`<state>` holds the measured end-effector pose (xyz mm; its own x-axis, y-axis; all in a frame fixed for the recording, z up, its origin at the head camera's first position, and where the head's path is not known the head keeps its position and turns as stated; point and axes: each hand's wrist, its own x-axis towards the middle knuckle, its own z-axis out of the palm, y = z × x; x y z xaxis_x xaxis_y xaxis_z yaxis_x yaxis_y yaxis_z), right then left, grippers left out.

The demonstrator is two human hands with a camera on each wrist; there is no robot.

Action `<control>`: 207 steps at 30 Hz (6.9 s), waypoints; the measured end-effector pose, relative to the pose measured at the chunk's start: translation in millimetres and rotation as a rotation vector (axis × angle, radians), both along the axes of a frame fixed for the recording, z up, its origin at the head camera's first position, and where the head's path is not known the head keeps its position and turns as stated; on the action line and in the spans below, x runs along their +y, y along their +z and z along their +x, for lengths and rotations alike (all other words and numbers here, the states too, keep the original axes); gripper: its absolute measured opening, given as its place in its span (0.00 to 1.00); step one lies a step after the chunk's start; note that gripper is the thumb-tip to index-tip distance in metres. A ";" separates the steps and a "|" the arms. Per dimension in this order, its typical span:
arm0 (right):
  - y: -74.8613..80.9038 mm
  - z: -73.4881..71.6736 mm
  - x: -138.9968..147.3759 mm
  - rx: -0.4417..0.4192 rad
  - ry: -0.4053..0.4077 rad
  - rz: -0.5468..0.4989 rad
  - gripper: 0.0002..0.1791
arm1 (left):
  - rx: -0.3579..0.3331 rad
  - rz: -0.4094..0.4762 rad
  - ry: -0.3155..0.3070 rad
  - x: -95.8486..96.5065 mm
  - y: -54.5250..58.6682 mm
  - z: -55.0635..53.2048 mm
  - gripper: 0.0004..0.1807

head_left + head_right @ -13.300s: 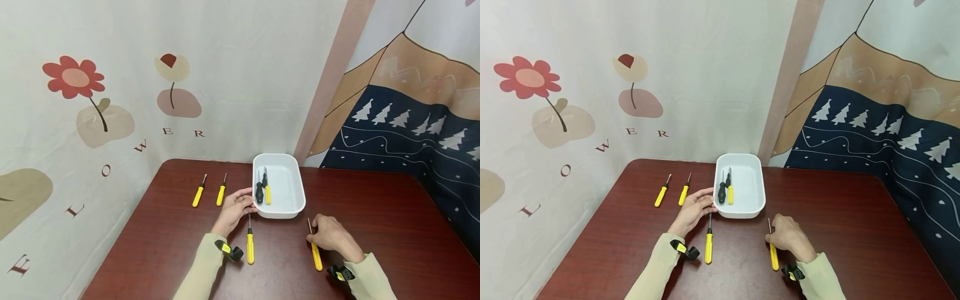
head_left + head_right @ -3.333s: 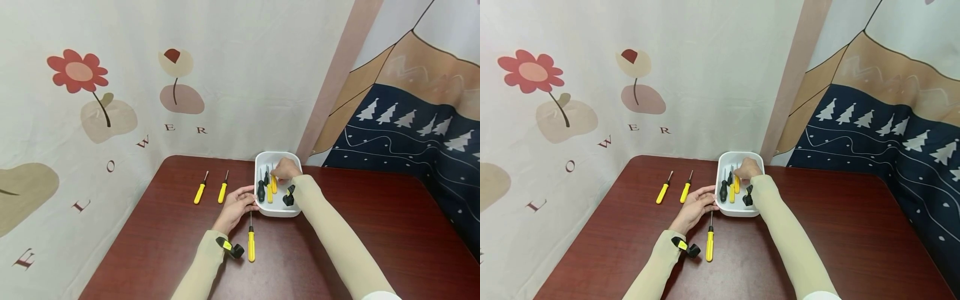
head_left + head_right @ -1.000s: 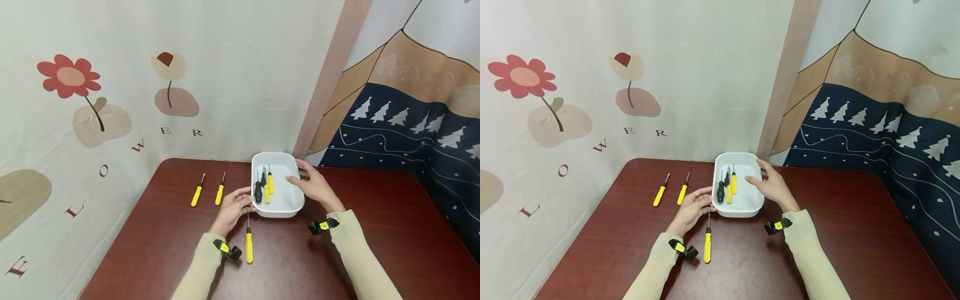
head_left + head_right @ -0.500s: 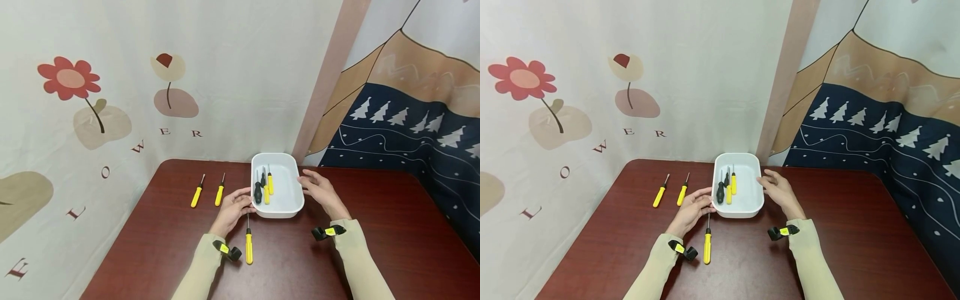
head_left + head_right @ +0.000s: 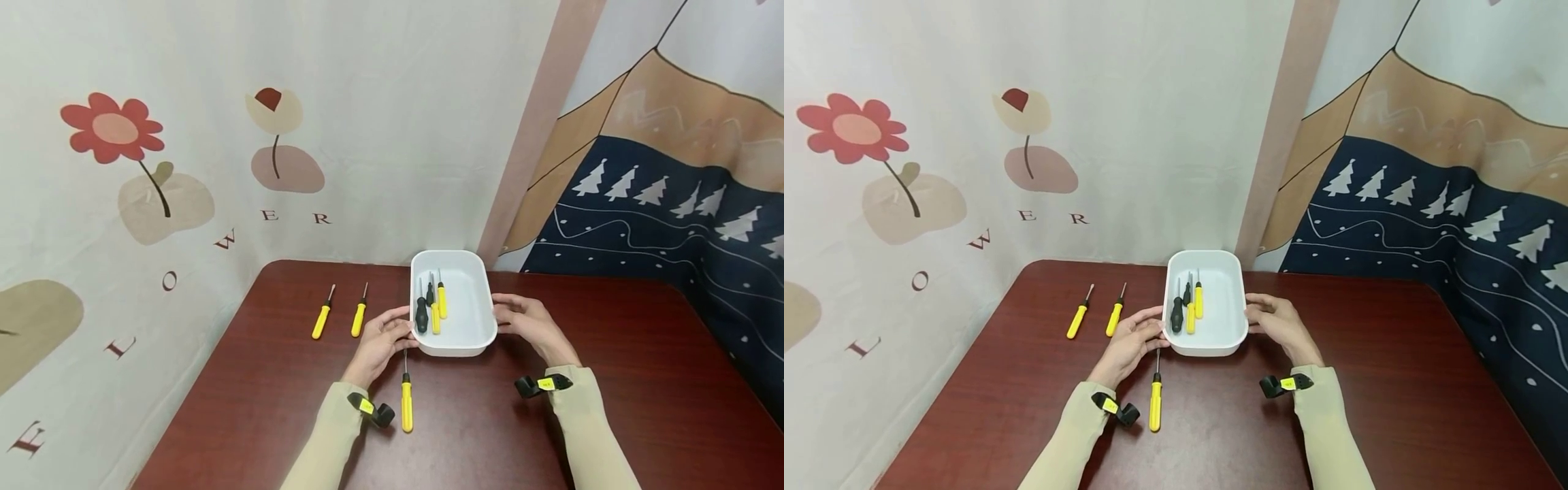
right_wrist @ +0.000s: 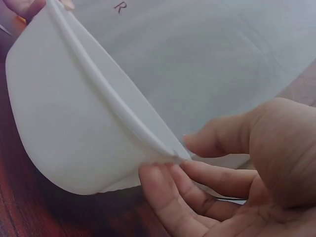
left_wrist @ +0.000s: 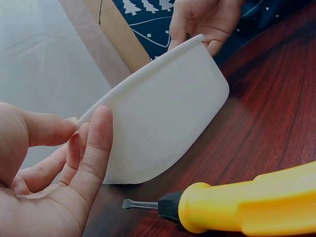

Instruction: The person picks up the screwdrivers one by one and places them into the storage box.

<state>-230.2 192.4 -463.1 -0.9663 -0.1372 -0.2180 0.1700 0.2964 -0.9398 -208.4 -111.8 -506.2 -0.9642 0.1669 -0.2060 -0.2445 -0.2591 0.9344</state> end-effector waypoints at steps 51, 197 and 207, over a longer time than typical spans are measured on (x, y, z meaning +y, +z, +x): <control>-2.9 -0.3 -0.5 -0.004 -0.032 -0.050 0.27 | 0.337 -1.014 -0.168 -13.6 33.4 46.5 0.31; -9.9 -3.6 1.0 -0.012 -0.039 -0.073 0.26 | 0.288 -0.626 -0.171 57.1 99.0 -38.0 0.20; -7.3 -3.5 0.1 -0.026 -0.045 -0.060 0.27 | 0.236 -0.661 -0.192 76.5 99.1 -58.2 0.20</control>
